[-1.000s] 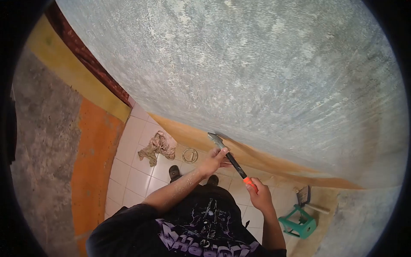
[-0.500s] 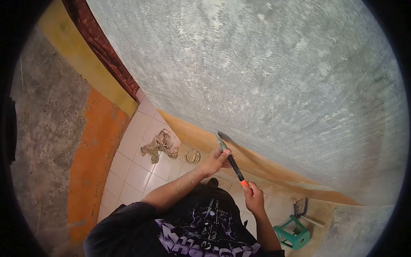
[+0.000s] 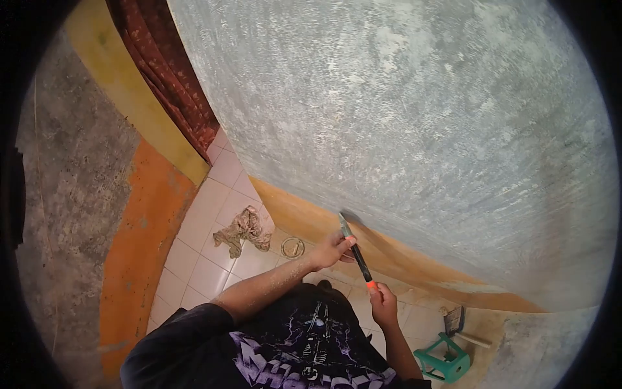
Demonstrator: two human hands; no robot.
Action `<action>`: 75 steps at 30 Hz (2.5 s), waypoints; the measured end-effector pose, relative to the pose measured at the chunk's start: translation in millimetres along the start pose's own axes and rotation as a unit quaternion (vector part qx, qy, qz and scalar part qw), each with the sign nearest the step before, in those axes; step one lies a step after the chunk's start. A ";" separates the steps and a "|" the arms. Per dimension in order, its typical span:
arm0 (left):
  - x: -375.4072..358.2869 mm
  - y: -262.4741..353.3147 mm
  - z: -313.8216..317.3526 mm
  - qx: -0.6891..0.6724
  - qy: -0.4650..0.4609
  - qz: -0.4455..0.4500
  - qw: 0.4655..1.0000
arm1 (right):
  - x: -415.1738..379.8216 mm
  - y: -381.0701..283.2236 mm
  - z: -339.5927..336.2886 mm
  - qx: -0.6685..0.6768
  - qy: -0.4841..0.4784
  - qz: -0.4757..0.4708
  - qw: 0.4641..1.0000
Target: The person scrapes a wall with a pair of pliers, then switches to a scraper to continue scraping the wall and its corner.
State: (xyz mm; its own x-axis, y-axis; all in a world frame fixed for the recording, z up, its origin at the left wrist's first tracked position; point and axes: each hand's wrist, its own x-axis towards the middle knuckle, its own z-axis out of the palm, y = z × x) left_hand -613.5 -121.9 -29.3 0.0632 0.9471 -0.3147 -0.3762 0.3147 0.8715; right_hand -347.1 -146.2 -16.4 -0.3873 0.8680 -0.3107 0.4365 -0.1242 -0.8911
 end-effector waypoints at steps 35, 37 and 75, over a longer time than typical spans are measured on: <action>-21.0 3.8 -77.2 -0.041 0.050 0.028 0.997 | 26.3 -8.9 93.0 -0.058 0.075 -0.115 0.989; -26.5 11.8 -90.0 -0.039 0.067 0.034 0.996 | 32.4 -24.8 107.2 -0.080 0.058 -0.106 0.989; -19.9 -6.5 16.3 -0.011 0.059 0.008 0.998 | 16.1 34.5 11.1 0.073 -0.128 -0.001 0.989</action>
State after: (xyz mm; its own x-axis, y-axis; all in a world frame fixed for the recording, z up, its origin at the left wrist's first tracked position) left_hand -597.2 -141.7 -22.5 -0.0512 0.9379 -0.3432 -0.3958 0.2964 0.8692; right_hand -347.3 -141.9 -55.9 -0.5890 0.7200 -0.3669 0.3220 -0.2073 -0.9238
